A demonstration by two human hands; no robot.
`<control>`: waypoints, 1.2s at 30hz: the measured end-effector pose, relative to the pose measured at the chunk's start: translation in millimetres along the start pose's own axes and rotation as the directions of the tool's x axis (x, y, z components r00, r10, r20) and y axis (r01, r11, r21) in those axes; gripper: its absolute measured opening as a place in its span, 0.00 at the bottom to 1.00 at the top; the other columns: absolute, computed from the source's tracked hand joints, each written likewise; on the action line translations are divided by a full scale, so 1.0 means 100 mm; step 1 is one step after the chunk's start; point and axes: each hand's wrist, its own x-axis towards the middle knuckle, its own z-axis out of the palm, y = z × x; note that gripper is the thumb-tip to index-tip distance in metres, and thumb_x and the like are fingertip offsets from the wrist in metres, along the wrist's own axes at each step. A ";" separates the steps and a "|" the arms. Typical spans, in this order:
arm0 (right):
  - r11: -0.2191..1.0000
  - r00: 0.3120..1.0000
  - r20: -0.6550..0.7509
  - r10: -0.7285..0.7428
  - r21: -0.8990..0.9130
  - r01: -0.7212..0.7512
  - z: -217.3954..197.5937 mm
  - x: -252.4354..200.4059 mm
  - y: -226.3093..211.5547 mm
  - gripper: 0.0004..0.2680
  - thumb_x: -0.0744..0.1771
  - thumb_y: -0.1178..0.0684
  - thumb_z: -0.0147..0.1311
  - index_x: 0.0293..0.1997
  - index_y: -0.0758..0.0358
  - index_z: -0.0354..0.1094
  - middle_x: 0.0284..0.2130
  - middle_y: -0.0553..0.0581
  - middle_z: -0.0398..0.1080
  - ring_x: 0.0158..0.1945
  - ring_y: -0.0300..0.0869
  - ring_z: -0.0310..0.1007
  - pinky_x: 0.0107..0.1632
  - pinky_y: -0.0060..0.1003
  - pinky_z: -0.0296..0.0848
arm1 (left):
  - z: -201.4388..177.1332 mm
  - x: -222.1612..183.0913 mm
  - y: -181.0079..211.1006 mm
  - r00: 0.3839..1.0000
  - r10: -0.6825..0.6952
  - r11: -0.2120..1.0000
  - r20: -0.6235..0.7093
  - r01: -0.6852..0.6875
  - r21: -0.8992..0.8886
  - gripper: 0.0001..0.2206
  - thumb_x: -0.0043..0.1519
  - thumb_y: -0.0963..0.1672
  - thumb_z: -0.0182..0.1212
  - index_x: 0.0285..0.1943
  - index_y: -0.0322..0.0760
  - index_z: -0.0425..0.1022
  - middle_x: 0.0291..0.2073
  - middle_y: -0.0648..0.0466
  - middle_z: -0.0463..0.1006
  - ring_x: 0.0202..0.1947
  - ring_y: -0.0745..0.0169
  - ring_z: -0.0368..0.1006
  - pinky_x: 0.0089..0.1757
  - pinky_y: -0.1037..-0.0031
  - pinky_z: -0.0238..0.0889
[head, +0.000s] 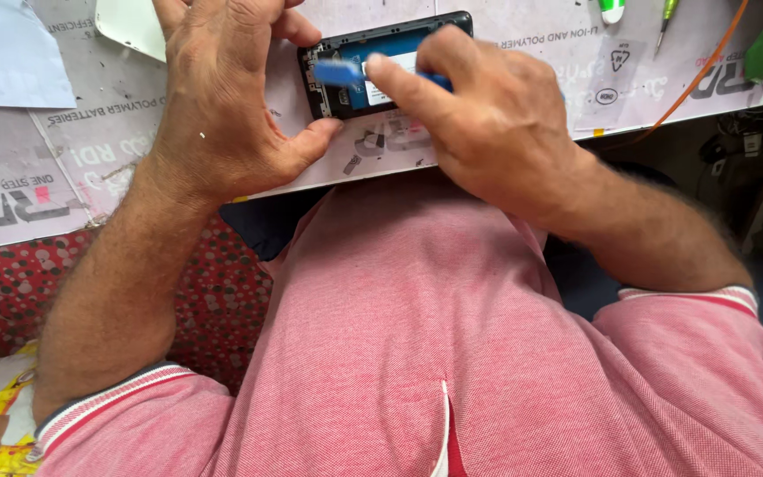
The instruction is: The person cleans a mobile phone using a brush and a cloth, then removes a screw with a screwdriver to open the device.
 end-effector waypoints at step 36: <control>0.978 0.979 -0.003 0.202 -0.044 -0.202 -0.44 0.14 0.12 0.11 0.71 0.64 0.56 0.60 0.61 0.74 0.38 0.58 0.73 0.35 0.51 0.73 0.32 0.46 0.66 | -0.03 0.04 0.07 0.999 -0.009 0.990 0.054 0.001 0.142 0.24 0.49 0.47 0.77 0.53 0.36 0.77 0.46 0.52 0.70 0.51 0.53 0.63 0.54 0.57 0.44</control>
